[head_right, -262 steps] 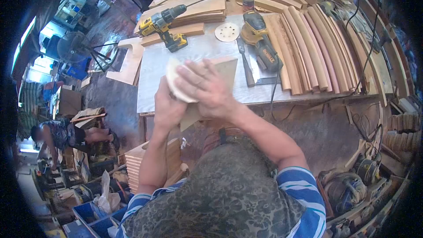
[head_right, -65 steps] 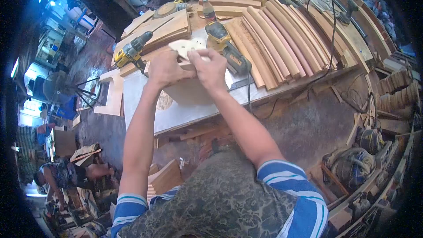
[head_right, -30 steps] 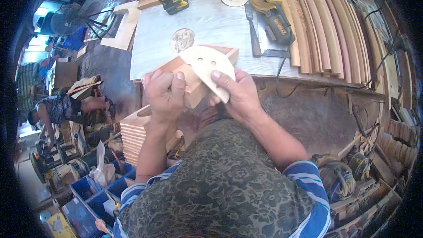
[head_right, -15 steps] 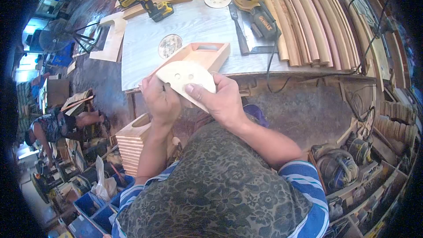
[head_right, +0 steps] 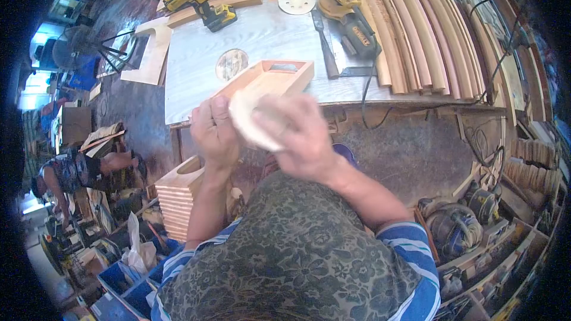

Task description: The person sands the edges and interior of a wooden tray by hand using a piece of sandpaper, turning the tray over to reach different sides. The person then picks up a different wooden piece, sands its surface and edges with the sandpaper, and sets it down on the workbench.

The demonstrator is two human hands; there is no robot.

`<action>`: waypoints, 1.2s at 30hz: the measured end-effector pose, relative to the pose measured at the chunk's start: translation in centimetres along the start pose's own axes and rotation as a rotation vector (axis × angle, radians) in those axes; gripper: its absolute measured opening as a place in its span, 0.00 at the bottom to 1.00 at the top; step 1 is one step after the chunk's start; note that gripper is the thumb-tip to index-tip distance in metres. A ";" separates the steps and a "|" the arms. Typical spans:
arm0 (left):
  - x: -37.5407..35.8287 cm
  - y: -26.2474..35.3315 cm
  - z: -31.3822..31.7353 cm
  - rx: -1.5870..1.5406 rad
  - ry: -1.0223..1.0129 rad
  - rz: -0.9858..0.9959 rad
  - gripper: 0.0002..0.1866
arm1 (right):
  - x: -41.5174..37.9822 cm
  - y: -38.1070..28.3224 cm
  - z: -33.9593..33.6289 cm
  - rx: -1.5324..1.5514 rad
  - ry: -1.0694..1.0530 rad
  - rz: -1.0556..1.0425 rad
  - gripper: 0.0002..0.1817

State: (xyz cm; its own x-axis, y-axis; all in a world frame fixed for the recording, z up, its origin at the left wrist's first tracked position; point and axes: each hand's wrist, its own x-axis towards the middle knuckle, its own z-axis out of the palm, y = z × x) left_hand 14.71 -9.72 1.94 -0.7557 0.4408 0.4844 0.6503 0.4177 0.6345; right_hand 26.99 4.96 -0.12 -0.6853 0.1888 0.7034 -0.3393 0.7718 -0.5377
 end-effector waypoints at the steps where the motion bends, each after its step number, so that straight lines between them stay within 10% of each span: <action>1: -0.1 -0.4 0.3 -0.004 -0.005 0.006 0.17 | -0.2 -0.5 1.1 0.047 -0.030 -0.081 0.31; 7: -1.2 -0.7 -0.2 -0.288 0.016 -0.390 0.16 | -1.5 4.2 3.3 -0.035 -0.023 -0.018 0.32; 12: -0.6 -0.5 0.2 -0.359 0.164 -0.299 0.15 | 0.0 0.6 2.3 -0.025 -0.120 -0.084 0.31; 17: -0.8 -0.5 -0.6 -0.332 0.094 -0.421 0.15 | -1.6 10.3 1.3 -0.426 -0.109 0.051 0.31; 24: -0.7 -2.2 0.5 -0.241 0.170 -0.173 0.14 | -0.1 3.1 2.2 -0.105 -0.130 -0.014 0.32; 36: -0.6 -0.9 0.0 -0.363 0.108 -0.417 0.13 | -0.6 6.3 2.1 -0.241 -0.171 0.075 0.33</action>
State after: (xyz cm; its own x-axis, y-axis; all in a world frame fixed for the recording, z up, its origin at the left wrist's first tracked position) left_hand 14.63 -10.37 1.09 -0.9592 0.2048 0.1946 0.2406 0.2308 0.9428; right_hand 23.87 8.46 -4.94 -0.8080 0.1613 0.5667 -0.1354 0.8853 -0.4450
